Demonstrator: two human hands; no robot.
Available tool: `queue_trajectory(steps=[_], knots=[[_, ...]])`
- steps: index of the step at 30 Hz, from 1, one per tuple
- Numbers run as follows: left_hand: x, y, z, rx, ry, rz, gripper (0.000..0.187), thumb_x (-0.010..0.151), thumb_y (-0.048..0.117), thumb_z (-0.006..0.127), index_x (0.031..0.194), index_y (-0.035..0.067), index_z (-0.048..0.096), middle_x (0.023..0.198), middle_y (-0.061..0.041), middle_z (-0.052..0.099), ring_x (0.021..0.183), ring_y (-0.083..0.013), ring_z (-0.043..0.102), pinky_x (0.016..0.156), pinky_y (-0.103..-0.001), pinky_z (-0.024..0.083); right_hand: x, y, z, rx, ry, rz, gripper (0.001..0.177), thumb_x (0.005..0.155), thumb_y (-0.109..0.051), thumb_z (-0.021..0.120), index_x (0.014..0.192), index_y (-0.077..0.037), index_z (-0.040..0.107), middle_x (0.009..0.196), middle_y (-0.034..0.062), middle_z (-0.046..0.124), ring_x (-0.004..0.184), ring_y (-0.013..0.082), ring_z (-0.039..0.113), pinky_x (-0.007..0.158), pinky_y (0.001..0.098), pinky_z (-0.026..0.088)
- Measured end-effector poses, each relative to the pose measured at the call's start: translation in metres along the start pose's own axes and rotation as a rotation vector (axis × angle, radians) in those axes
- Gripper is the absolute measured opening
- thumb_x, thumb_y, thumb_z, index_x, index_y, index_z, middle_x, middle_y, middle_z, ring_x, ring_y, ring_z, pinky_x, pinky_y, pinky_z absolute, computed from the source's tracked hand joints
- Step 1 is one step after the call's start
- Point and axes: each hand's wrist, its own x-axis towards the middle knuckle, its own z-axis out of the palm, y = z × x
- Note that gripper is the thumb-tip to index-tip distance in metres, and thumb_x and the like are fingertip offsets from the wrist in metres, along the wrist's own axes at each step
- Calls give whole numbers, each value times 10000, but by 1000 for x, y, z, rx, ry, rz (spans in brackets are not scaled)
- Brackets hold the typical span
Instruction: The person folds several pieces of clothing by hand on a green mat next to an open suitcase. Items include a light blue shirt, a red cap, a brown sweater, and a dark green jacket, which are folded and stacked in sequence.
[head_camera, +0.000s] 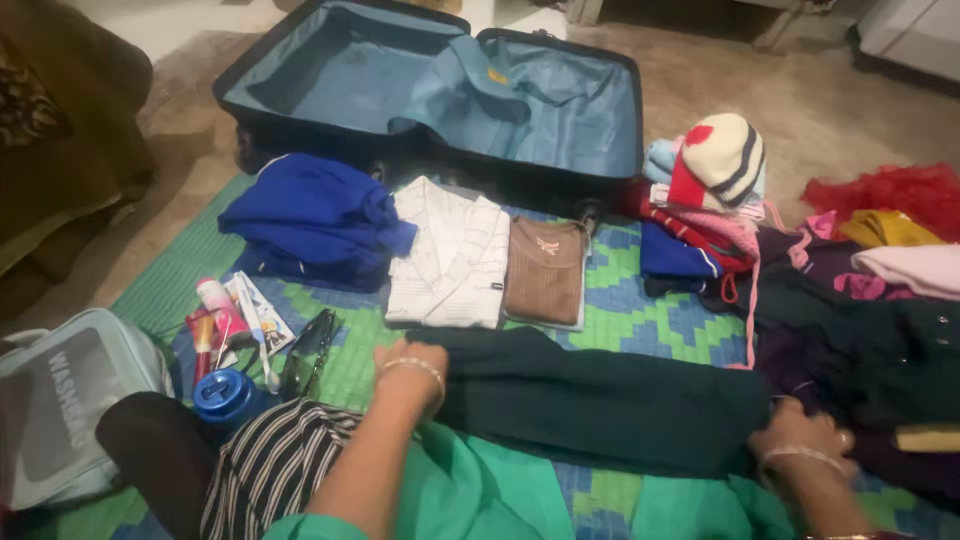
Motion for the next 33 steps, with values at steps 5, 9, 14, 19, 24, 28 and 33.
queue_trajectory(steps=[5,9,14,19,24,28,33], knots=[[1,71,20,-74,473,282,208,910,133,654,1100,101,734,1229,-175,698,1225,-353,622,1008,-499,500,-66,-82,-25,-6,346,-608,667,832,-492,708,1355,-105,563,1429,147,553,1309,354,552,1076,493,490],[4,134,59,-230,784,575,528,811,282,665,1302,93,614,1453,-163,536,1397,-382,406,1069,-650,320,-114,-141,14,174,-21,-586,859,914,-590,556,1593,-203,198,1680,45,171,1529,313,180,1108,697,233],[10,127,94,-312,616,554,642,793,364,626,1390,132,573,1534,-149,484,1449,-403,313,1071,-755,194,-112,-123,36,-111,-200,-390,910,932,-737,456,1628,-260,116,1730,-29,52,1585,254,77,1172,707,166],[49,132,66,-221,366,289,232,1115,215,457,1251,136,629,1258,-129,720,1198,-325,678,1001,-494,549,-101,-116,33,8,-88,-411,913,898,-739,427,1625,-276,126,1721,-28,67,1580,243,73,1157,734,139],[86,134,46,-343,239,117,278,950,111,518,1224,96,562,1153,-213,702,1072,-388,693,832,-507,580,-135,-131,26,-80,-318,-487,913,889,-798,421,1628,-437,24,1728,37,-75,1563,429,-48,1124,771,103],[100,138,36,-388,331,7,227,1057,145,436,1203,93,602,1145,-210,742,1036,-361,735,826,-481,592,-146,-140,6,-166,-428,-457,942,882,-827,426,1618,-465,-37,1728,39,-157,1566,452,-104,1106,801,87],[77,159,48,-453,559,-90,366,996,149,476,1334,12,465,1012,-173,699,877,-359,742,680,-471,617,-137,-137,12,-179,-470,-437,901,898,-779,483,1614,-480,25,1731,15,-103,1577,422,-38,1136,780,118]])
